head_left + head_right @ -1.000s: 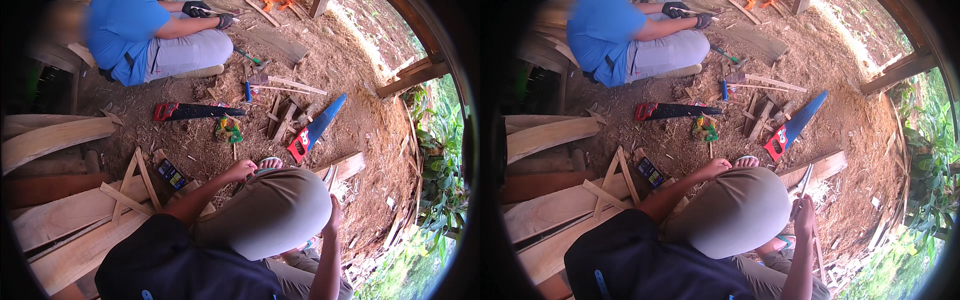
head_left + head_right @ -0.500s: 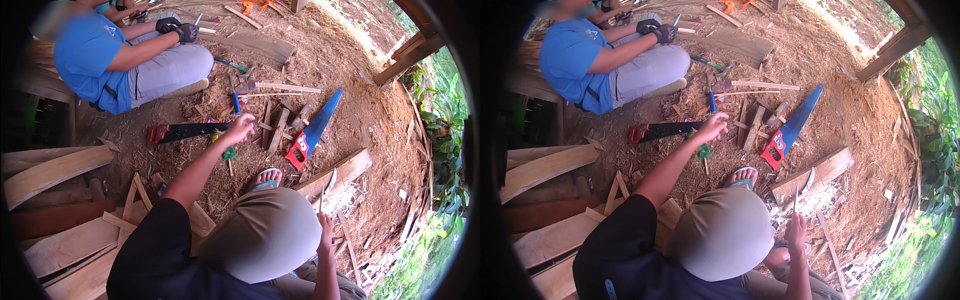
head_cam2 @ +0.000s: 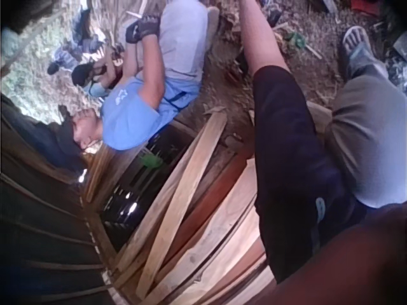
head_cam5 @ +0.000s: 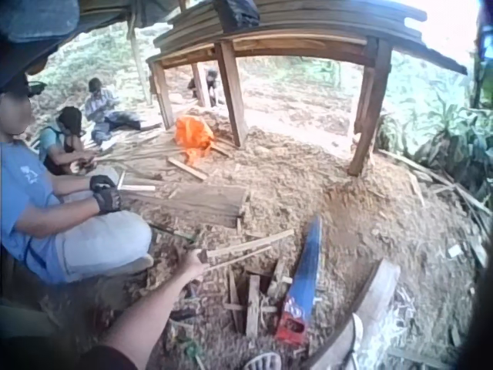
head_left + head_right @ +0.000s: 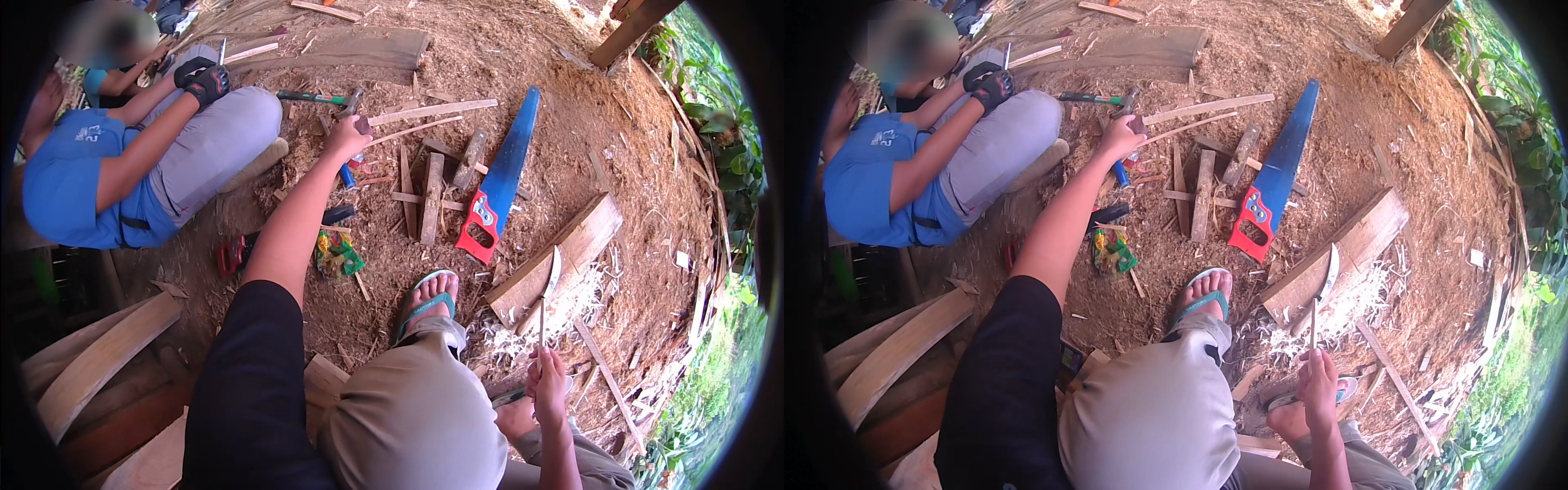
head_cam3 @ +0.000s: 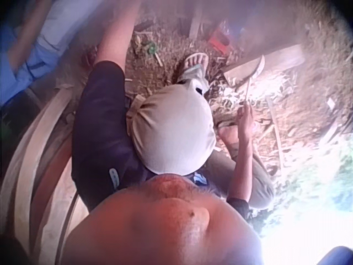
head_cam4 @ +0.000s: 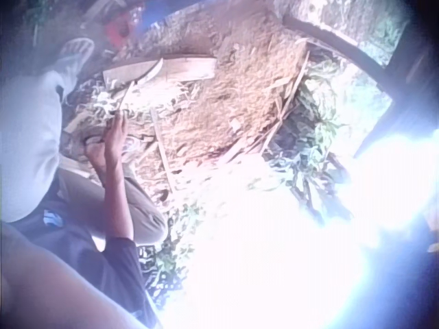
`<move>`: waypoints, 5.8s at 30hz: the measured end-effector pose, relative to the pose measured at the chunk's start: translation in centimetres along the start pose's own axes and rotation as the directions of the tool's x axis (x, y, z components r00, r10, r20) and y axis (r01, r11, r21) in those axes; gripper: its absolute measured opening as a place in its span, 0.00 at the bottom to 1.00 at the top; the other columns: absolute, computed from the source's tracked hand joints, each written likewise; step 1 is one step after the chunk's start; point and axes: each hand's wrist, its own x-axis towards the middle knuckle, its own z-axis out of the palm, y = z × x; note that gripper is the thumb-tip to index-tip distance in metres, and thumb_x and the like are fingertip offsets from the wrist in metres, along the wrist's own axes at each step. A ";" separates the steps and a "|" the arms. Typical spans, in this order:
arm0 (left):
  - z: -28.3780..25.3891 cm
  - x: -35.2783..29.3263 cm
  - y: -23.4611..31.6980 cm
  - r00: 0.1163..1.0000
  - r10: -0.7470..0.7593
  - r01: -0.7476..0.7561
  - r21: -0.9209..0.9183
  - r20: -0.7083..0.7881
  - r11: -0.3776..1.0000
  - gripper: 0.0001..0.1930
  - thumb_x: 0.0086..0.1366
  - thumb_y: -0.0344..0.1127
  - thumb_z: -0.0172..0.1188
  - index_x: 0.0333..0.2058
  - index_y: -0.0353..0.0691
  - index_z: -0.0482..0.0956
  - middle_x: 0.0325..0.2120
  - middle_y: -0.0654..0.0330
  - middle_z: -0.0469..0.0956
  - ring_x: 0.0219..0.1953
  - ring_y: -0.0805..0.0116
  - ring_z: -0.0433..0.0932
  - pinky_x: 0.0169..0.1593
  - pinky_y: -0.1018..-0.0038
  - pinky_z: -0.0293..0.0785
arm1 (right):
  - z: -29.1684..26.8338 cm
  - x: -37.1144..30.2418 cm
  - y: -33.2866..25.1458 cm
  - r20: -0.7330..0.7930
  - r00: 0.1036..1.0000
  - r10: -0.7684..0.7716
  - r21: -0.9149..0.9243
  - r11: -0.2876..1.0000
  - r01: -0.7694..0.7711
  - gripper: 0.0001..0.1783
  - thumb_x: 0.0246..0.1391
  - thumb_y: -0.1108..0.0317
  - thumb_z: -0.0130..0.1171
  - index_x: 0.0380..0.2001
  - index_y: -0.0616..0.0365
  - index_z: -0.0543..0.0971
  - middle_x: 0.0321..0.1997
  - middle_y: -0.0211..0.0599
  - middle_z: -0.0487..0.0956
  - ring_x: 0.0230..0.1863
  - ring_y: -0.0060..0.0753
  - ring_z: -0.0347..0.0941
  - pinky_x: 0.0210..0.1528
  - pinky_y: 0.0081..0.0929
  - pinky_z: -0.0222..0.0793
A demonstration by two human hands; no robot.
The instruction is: The person sits on the ground and uses a knife to carve a small piece of wood, shaving off thin strips. They periodically inspect the carved piece and continue the carving process.
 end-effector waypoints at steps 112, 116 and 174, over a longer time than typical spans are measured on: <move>6.9 -23.9 14.7 0.708 0.376 0.198 -0.679 0.598 0.707 0.16 0.74 0.47 0.42 0.31 0.43 0.66 0.18 0.74 0.57 0.19 0.85 0.54 0.21 0.82 0.50 | 2.7 11.4 2.7 -0.367 0.352 -0.861 -0.757 0.497 0.425 0.06 0.50 0.67 0.65 0.29 0.56 0.78 0.43 0.40 0.74 0.42 0.43 0.73 0.37 0.37 0.72; 7.1 -25.4 15.7 0.646 0.381 0.289 -0.674 0.661 0.680 0.13 0.74 0.43 0.43 0.33 0.43 0.67 0.19 0.73 0.58 0.20 0.84 0.55 0.22 0.82 0.51 | 2.8 12.8 4.5 -0.338 0.263 -0.904 -0.749 0.428 0.507 0.06 0.43 0.75 0.64 0.26 0.56 0.76 0.41 0.38 0.75 0.44 0.45 0.72 0.45 0.38 0.70; -3.3 -26.1 33.5 0.342 0.829 -0.659 -0.516 0.442 0.547 0.15 0.69 0.44 0.52 0.44 0.40 0.78 0.25 0.54 0.80 0.25 0.63 0.77 0.34 0.69 0.70 | -5.2 -0.8 -17.5 0.698 0.554 -0.454 -0.696 -0.247 0.675 0.16 0.64 0.58 0.47 0.49 0.52 0.75 0.36 0.34 0.80 0.44 0.40 0.75 0.49 0.40 0.65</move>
